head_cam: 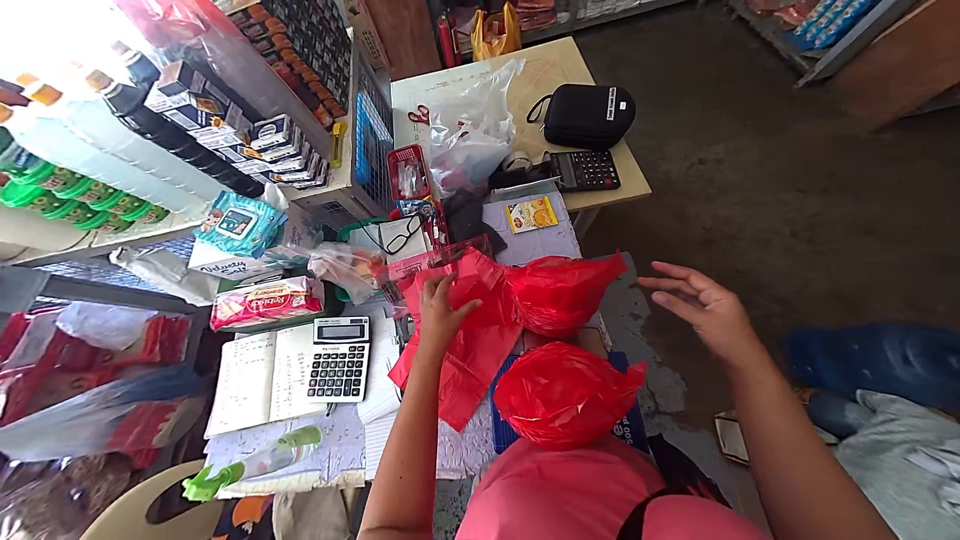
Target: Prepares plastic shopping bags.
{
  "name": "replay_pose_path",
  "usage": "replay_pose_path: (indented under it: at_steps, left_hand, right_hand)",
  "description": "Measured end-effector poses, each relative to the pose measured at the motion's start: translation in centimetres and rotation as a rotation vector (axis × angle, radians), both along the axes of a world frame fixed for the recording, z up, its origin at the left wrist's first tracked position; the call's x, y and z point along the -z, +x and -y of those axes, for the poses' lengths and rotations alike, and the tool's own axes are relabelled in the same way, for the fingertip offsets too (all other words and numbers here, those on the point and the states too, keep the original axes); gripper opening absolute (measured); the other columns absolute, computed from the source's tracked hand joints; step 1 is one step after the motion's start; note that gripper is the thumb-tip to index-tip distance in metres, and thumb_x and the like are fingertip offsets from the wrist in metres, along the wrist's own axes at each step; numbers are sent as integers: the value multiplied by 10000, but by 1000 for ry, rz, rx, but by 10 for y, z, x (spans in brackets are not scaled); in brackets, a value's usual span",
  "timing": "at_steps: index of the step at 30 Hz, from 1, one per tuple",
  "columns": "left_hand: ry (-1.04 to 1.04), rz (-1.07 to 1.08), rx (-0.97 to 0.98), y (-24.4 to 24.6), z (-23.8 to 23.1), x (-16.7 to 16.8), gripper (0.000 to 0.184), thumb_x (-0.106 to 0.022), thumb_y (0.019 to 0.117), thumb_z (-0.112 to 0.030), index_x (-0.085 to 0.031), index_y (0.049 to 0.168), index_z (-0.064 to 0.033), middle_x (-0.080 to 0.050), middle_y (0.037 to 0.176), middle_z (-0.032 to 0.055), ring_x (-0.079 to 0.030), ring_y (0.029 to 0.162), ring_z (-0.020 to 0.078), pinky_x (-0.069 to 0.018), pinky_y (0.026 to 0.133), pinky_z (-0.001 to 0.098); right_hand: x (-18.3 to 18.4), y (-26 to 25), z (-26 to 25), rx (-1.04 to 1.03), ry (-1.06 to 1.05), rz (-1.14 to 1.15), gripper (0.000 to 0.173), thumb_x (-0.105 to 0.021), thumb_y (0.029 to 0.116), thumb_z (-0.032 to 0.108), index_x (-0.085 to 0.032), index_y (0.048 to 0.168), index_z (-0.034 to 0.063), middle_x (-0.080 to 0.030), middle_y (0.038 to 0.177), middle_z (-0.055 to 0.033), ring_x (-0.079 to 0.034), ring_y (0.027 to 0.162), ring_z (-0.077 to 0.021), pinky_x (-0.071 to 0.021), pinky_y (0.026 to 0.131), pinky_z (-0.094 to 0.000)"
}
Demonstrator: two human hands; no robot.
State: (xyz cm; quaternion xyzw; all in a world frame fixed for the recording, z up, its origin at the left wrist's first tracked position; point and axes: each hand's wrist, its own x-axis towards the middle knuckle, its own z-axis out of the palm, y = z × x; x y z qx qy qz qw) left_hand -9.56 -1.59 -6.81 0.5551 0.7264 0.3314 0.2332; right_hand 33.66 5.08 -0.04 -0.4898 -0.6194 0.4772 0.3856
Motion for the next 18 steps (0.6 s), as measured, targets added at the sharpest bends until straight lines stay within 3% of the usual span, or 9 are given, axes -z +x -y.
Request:
replay_pose_path:
  at_steps: [1,3,5,7,9,12,15,17,18]
  left_hand:
    - [-60,-28,17,-3,-2,4,685,-835,787,-504,-677,1327,-113,-539,1441,217,-473,1355,419,-360,1125,627]
    - [-71,-57,54,-4,-6,10,421,-762,892,-411,-754,1201,-125,-550,1449,209,-453,1387,425,-322,1152,631]
    - [93,-80,26,0,-4,11,239,-688,961,-277,-793,1062,-88,-657,1332,171,-535,1331,391,-357,1150,593]
    - [306,-73,-27,9,1,-6,198,-671,971,-225,-794,1029,-81,-708,1256,122,-592,1282,340,-405,1139,540]
    - [460,-68,-18,23,12,-38,164,-677,973,-210,-801,1038,-124,-709,1272,81,-585,1308,300,-425,1145,497]
    - [633,-77,98,52,37,-87,156,-680,962,-157,-808,1052,-154,-715,1260,94,-583,1307,323,-438,1139,495]
    - [739,-96,218,79,60,-118,147,-681,969,-159,-802,1047,-187,-726,1231,105,-599,1285,331,-456,1122,487]
    - [770,-111,289,90,72,-126,154,-694,972,-168,-793,1071,-230,-721,1246,87,-597,1289,323,-460,1121,487]
    - [763,-114,332,94,77,-128,172,-694,972,-164,-789,1086,-252,-709,1274,77,-585,1305,320,-450,1134,492]
  right_hand:
    - [-7,0,3,11,12,-18,489,-692,952,213,-587,1385,12,-742,1186,-109,-714,1095,-223,-585,962,-345]
    - [-23,-2,7,4,51,-45,440,-666,968,206,-606,1351,-3,-756,1142,-109,-723,1076,-218,-584,965,-328]
    - [-40,-8,11,-33,106,-79,383,-658,977,207,-646,1297,-4,-767,1095,-109,-738,1031,-228,-596,947,-332]
    - [-57,-18,16,-94,153,-132,277,-638,997,196,-700,1189,6,-774,1028,-98,-754,957,-227,-621,902,-346]
    - [-73,-35,22,-178,146,-196,224,-602,1025,189,-717,1112,17,-772,1010,-80,-757,924,-217,-634,884,-370]
    - [-88,-76,29,-324,35,-163,348,-483,1089,248,-711,1126,-13,-765,1037,-101,-757,922,-223,-646,853,-392]
    - [-101,-118,31,-417,-192,-37,603,-278,1118,437,-673,1223,-7,-758,1031,-86,-751,900,-180,-637,810,-356]
    - [-106,-140,30,-418,-293,-11,666,-257,1102,525,-677,1186,16,-740,951,-61,-734,831,-128,-627,746,-311]
    - [-107,-148,30,-413,-318,-20,626,-319,1095,525,-690,1166,26,-732,936,-54,-721,818,-111,-618,733,-298]
